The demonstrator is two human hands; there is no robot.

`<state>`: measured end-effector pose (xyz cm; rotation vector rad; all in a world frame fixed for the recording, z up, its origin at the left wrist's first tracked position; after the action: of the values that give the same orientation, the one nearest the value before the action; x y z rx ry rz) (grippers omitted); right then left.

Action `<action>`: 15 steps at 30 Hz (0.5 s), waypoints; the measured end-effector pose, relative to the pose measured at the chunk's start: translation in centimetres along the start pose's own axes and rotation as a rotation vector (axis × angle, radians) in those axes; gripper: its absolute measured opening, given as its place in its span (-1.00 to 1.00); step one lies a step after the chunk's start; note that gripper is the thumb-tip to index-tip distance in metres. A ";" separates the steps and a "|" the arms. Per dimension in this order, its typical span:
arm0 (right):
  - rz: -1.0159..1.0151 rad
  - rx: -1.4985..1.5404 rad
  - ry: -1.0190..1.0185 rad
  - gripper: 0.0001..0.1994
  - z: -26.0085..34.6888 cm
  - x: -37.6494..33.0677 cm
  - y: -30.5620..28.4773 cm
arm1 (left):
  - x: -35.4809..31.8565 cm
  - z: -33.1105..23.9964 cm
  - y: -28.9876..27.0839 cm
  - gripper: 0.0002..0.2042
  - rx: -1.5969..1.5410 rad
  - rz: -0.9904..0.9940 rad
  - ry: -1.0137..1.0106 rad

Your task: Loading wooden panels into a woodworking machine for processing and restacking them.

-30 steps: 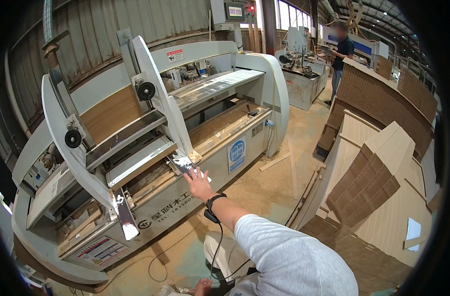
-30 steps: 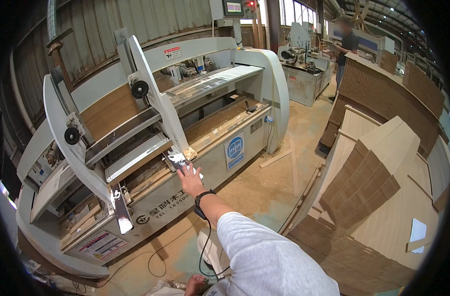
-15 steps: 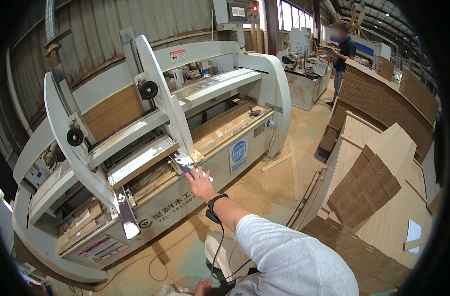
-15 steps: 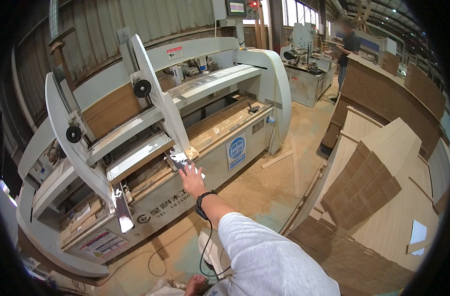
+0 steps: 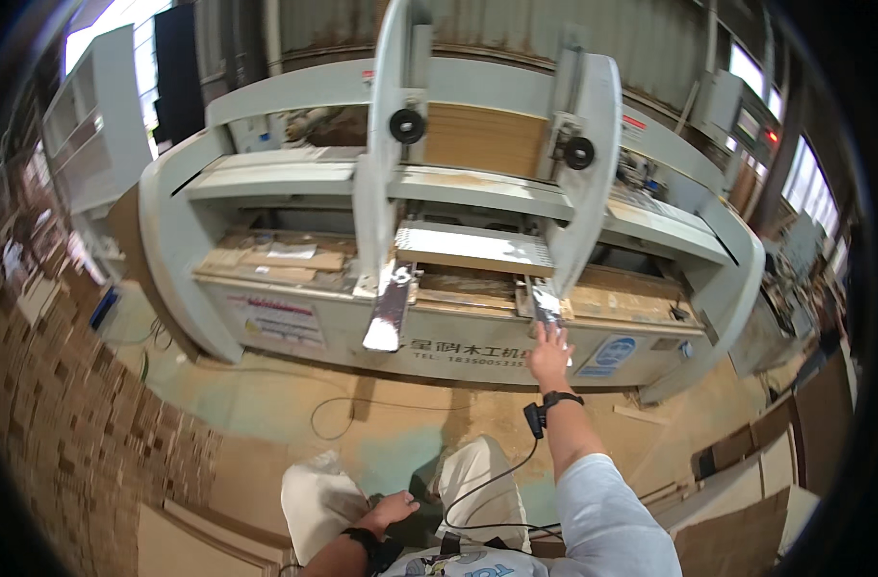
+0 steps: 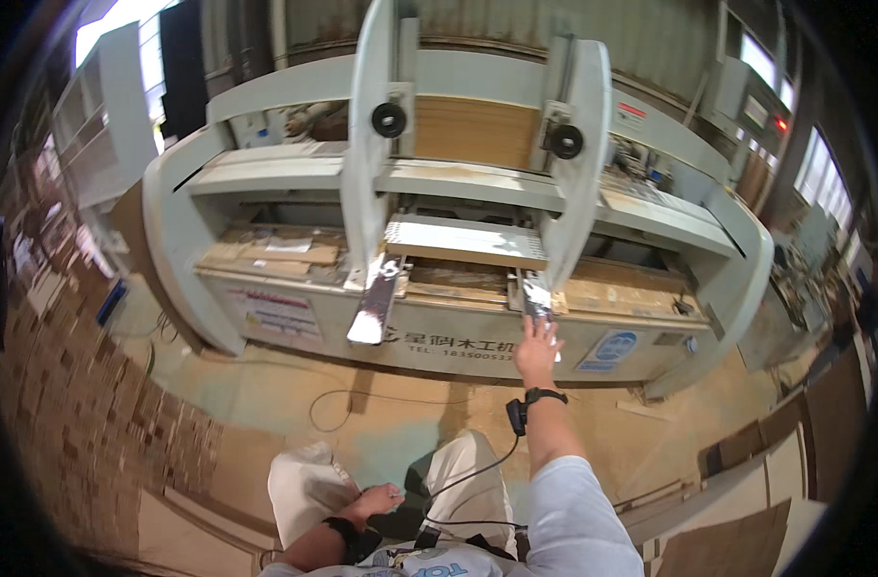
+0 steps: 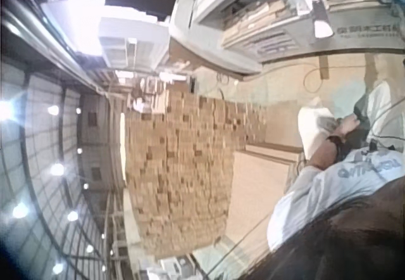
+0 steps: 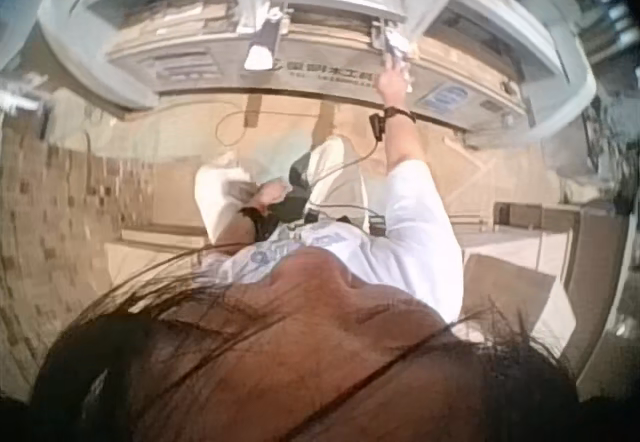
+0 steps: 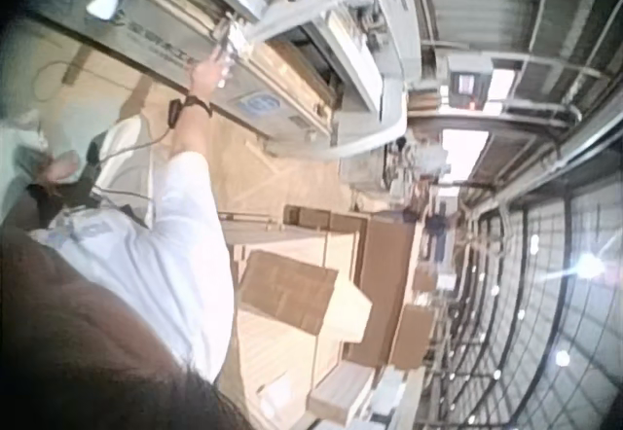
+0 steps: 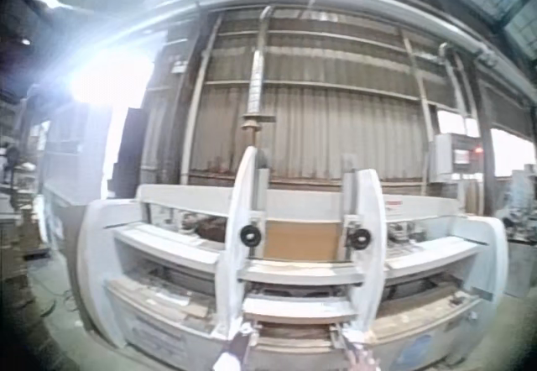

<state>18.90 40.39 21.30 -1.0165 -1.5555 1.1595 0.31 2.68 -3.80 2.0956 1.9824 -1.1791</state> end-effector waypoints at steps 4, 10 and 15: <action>0.063 0.008 -0.007 -0.28 1.4 -0.5 -1.6 | -1.2 0.6 0.1 -0.48 -0.115 -0.013 -0.029; -0.100 0.041 -0.067 -0.37 1.2 0.2 -1.1 | -2.6 -3.0 -0.7 -0.60 -0.066 -0.044 0.056; -0.188 -0.027 -0.154 -0.32 -0.5 1.5 -0.1 | -0.7 -4.0 0.2 -0.68 -0.113 -0.126 0.192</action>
<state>18.99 41.93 21.73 -0.7945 -1.7516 1.1090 2.46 4.00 -0.66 2.1279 2.2345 -0.8863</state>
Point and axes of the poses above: each hand's wrist, its own x-axis towards the middle knuckle, its own y-axis out of the palm, z = x × y, the point moved 6 cm from there along x, towards the middle knuckle, and after that the axes turned 11 degrees about -x, right-handed, at the moved point
